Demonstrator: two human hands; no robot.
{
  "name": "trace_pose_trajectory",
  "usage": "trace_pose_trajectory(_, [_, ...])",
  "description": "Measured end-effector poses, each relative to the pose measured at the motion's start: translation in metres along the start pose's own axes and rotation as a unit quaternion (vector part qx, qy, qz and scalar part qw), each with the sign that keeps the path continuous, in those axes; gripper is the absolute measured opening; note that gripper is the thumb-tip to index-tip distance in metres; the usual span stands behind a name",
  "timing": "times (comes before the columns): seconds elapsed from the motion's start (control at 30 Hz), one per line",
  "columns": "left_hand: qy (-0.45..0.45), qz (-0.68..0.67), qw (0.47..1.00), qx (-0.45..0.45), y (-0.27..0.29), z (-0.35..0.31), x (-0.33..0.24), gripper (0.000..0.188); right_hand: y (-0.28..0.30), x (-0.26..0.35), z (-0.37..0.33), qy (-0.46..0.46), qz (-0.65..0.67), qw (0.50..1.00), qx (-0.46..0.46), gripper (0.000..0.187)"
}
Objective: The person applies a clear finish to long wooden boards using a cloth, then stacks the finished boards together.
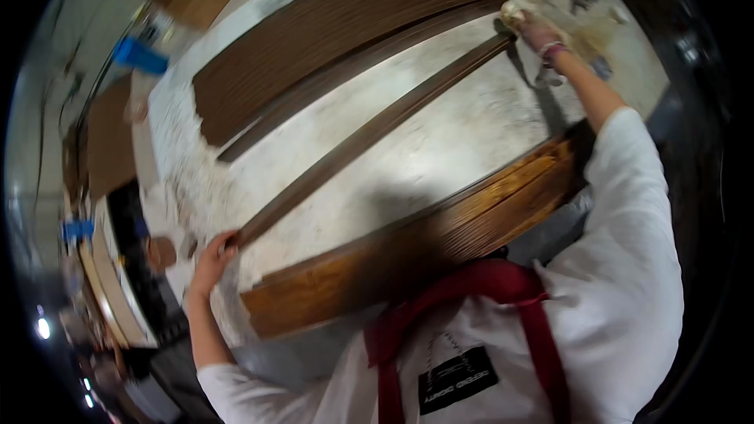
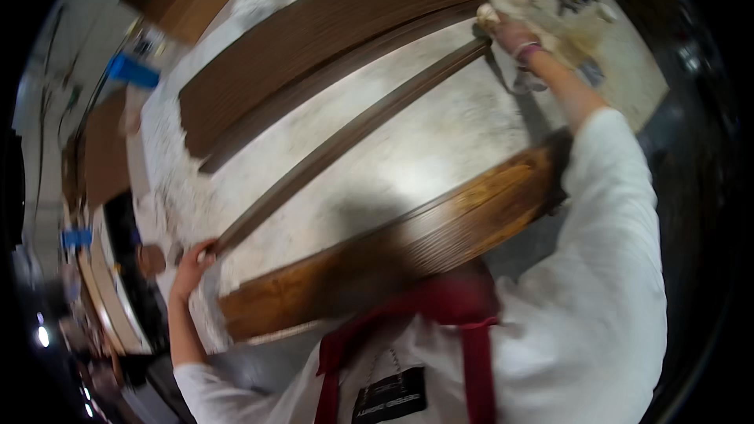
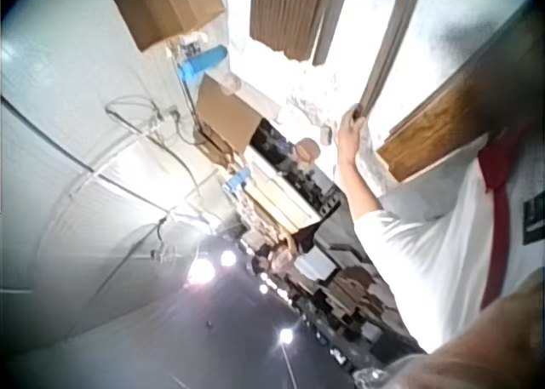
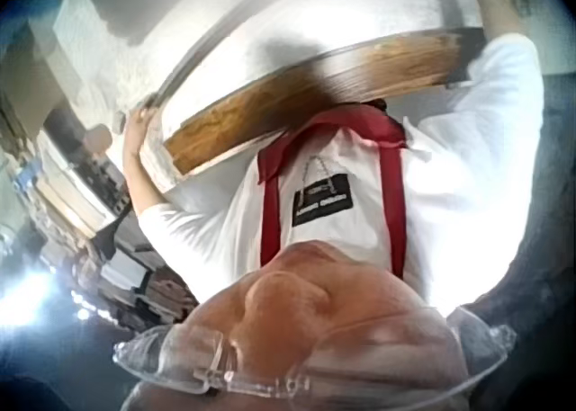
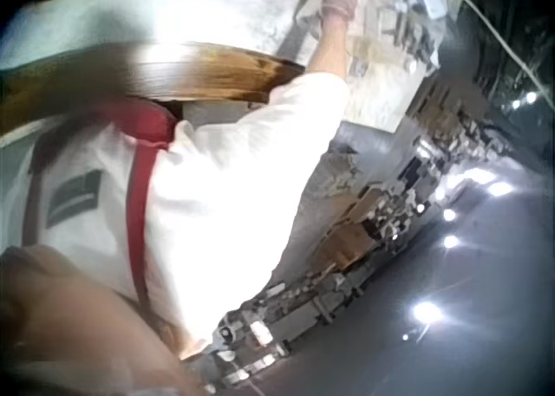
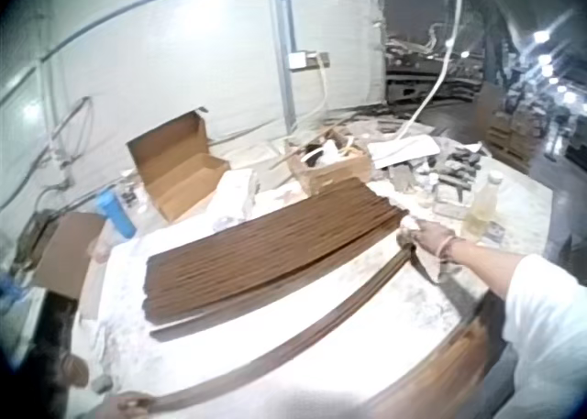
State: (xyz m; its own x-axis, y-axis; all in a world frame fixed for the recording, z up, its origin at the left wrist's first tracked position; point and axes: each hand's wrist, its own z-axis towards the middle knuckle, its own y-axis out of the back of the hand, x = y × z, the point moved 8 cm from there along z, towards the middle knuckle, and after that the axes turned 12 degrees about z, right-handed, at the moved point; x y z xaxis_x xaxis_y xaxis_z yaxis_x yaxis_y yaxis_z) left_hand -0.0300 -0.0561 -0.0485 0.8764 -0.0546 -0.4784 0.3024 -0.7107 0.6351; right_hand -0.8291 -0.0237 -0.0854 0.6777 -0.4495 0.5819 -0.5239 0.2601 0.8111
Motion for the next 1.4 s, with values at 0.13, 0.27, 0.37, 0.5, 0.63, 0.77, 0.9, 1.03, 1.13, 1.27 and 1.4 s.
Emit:
trace_pose_trajectory(0.13, [0.010, -0.143, 0.989, -0.030, 0.011, -0.024, 0.017, 0.041, -0.054, 0.240, -0.096, 0.172, 0.145, 0.967, 0.116, 0.041])
trace_pose_trajectory(0.27, [-0.011, -0.126, 0.983, -0.130, 0.031, -0.043, -0.015, 0.035, -0.133, 0.475, -0.300, 0.551, 0.130, 0.795, 0.217, 0.056])
trace_pose_trajectory(0.37, [-0.039, -0.215, 0.953, -0.210, 0.022, -0.059, -0.024, 0.032, -0.206, 0.521, -0.388, 0.715, 0.099, 0.689, 0.065, 0.046])
trace_pose_trajectory(0.5, [0.044, -0.229, 0.958, -0.163, 0.019, -0.069, -0.021, 0.038, -0.212, 0.491, -0.334, 0.622, 0.031, 0.729, 0.285, 0.044])
trace_pose_trajectory(0.63, [0.013, -0.161, 0.962, -0.221, 0.048, -0.078, 0.015, 0.047, -0.183, 0.356, -0.214, 0.615, 0.058, 0.784, 0.061, 0.043])
trace_pose_trajectory(0.77, [0.014, -0.137, 0.971, -0.198, 0.054, -0.090, 0.035, 0.045, -0.092, 0.207, -0.096, 0.386, 0.008, 0.922, 0.034, 0.018])
trace_pose_trajectory(0.9, [0.004, -0.142, 0.976, -0.163, 0.069, -0.107, 0.013, 0.037, -0.052, 0.101, -0.039, 0.186, -0.317, 0.928, 0.064, 0.035])
trace_pose_trajectory(1.03, [-0.025, 0.048, 0.982, -0.180, 0.086, -0.133, -0.030, 0.022, -0.022, 0.144, -0.051, 0.158, -0.396, 0.888, 0.172, 0.034])
trace_pose_trajectory(1.13, [0.016, 0.071, 0.970, -0.231, 0.077, -0.163, -0.056, 0.017, -0.043, 0.193, -0.085, 0.183, -0.182, 0.922, 0.287, 0.043])
trace_pose_trajectory(1.27, [-0.033, 0.308, 0.895, -0.320, 0.048, -0.172, -0.069, 0.055, -0.097, 0.233, -0.184, 0.149, -0.128, 0.827, 0.526, 0.081])
trace_pose_trajectory(1.4, [-0.026, 0.312, 0.896, -0.316, 0.024, -0.158, -0.076, 0.058, -0.093, 0.205, -0.190, 0.223, -0.168, 0.841, 0.464, 0.097])
